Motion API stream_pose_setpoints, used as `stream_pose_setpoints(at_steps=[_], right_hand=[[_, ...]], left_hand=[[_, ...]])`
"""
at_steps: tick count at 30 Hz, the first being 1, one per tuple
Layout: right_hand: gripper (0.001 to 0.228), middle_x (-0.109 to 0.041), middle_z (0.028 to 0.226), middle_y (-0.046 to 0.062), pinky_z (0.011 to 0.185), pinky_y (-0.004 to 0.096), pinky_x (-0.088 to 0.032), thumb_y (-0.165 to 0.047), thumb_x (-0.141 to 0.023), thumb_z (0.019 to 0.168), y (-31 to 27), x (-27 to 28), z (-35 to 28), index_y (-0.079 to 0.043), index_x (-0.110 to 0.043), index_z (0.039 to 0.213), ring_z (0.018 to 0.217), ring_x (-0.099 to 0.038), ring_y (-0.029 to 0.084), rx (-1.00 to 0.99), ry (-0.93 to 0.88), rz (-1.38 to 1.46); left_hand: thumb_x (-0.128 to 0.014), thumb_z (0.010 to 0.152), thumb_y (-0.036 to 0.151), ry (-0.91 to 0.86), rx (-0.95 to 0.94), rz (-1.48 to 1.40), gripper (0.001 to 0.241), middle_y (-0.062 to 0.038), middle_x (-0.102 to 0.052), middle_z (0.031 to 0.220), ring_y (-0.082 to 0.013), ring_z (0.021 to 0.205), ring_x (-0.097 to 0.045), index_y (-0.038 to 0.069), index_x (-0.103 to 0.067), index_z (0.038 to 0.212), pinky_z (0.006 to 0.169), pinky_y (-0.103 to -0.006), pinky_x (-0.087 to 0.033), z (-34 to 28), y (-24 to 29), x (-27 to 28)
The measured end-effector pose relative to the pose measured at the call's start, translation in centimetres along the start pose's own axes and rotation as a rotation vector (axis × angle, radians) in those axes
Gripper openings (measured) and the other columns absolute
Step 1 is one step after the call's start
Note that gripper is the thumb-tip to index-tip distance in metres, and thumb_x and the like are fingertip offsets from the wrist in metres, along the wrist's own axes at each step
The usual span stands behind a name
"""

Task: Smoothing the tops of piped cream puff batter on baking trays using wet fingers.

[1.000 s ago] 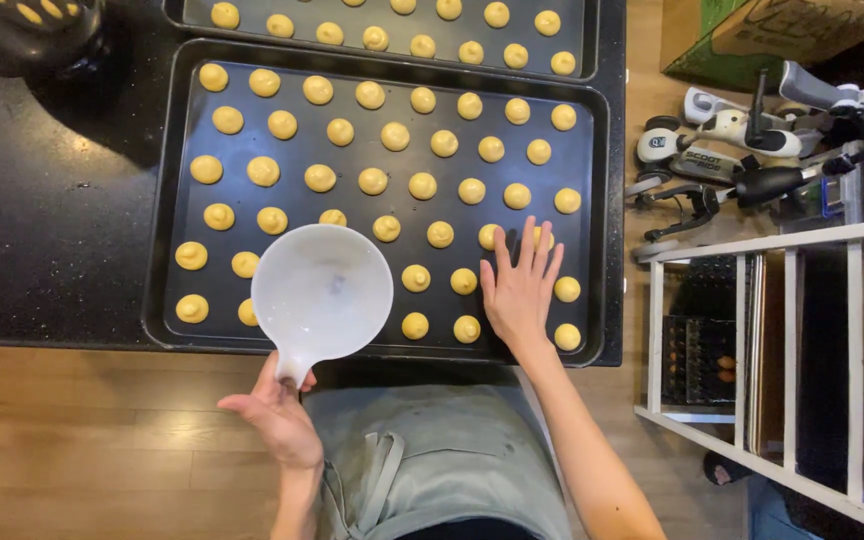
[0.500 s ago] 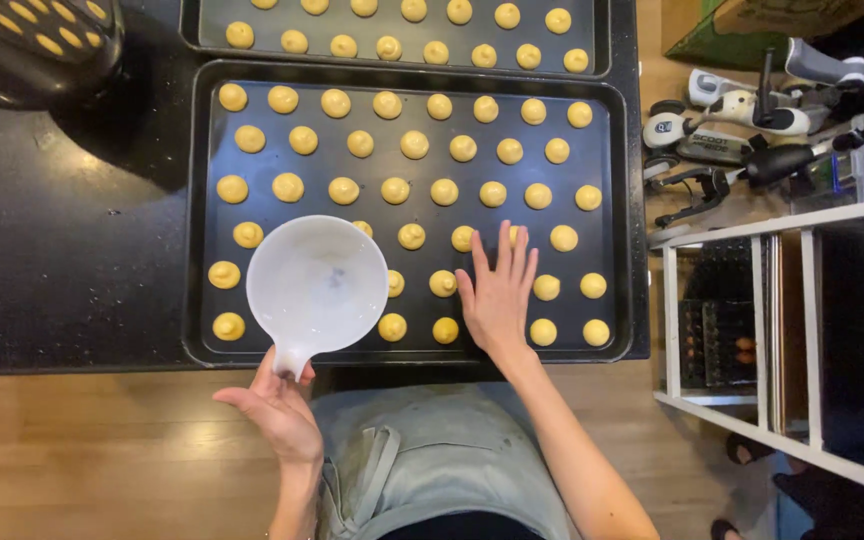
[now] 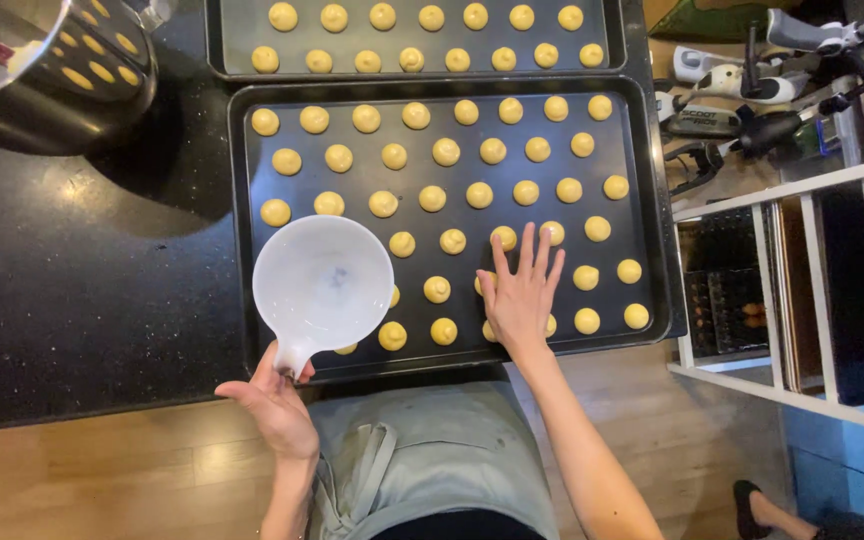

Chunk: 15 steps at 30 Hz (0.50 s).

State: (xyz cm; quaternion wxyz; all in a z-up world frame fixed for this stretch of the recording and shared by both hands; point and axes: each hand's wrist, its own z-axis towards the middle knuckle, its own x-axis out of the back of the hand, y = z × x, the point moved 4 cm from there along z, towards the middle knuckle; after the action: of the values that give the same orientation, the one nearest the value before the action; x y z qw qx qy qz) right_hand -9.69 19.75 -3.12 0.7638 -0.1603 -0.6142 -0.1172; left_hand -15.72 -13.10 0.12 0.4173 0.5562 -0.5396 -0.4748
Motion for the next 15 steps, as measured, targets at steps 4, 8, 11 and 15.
stream_pose_setpoints(at_steps=[4, 8, 11, 15], right_hand=[[0.057, -0.025, 0.167, 0.025, 0.123, 0.066, -0.012, -0.041, -0.057, 0.102, -0.3, 0.2, -0.7, -0.014, -0.052, 0.152, 0.156, -0.014, 0.045, -0.056, -0.011, -0.015], [0.059, -0.023, 0.167, 0.026, 0.123, 0.065, -0.01, -0.041, -0.055, 0.104, -0.2, 0.3, -1.1, -0.012, -0.051, 0.155, 0.157, -0.012, 0.045, -0.087, -0.008, -0.04], [0.059, -0.021, 0.168, 0.027, 0.123, 0.064, -0.009, -0.041, -0.053, 0.104, -0.1, 0.4, -1.1, -0.009, -0.05, 0.154, 0.156, -0.011, 0.046, -0.128, 0.006, 0.035], [0.058, -0.021, 0.169, 0.027, 0.124, 0.064, -0.007, -0.041, -0.051, 0.106, 0.3, 0.3, -0.8, -0.01, -0.049, 0.154, 0.157, -0.01, 0.047, -0.14, 0.002, 0.021]], left_hand=[[-0.005, 0.093, 0.089, -0.024, 0.006, 0.013, 0.113, -0.006, -0.05, 0.081, -0.0174, 0.079, -0.041, -0.007, -0.063, 0.101, 0.075, -0.0305, -0.031, 1.0, 0.8, 0.3], [-0.005, 0.093, 0.088, -0.024, 0.008, -0.001, 0.113, -0.006, -0.051, 0.083, -0.0178, 0.081, -0.042, -0.007, -0.064, 0.106, 0.077, -0.0306, -0.032, 1.5, 0.0, 0.4], [-0.005, 0.094, 0.088, -0.037, 0.007, -0.012, 0.112, -0.006, -0.051, 0.084, -0.0181, 0.082, -0.042, -0.007, -0.064, 0.105, 0.078, -0.0305, -0.032, 1.4, 0.4, 0.1], [-0.004, 0.094, 0.088, -0.054, 0.016, 0.003, 0.11, -0.005, -0.05, 0.083, -0.018, 0.082, -0.042, -0.006, -0.061, 0.1, 0.078, -0.0304, -0.032, 1.2, 0.5, -0.2]])
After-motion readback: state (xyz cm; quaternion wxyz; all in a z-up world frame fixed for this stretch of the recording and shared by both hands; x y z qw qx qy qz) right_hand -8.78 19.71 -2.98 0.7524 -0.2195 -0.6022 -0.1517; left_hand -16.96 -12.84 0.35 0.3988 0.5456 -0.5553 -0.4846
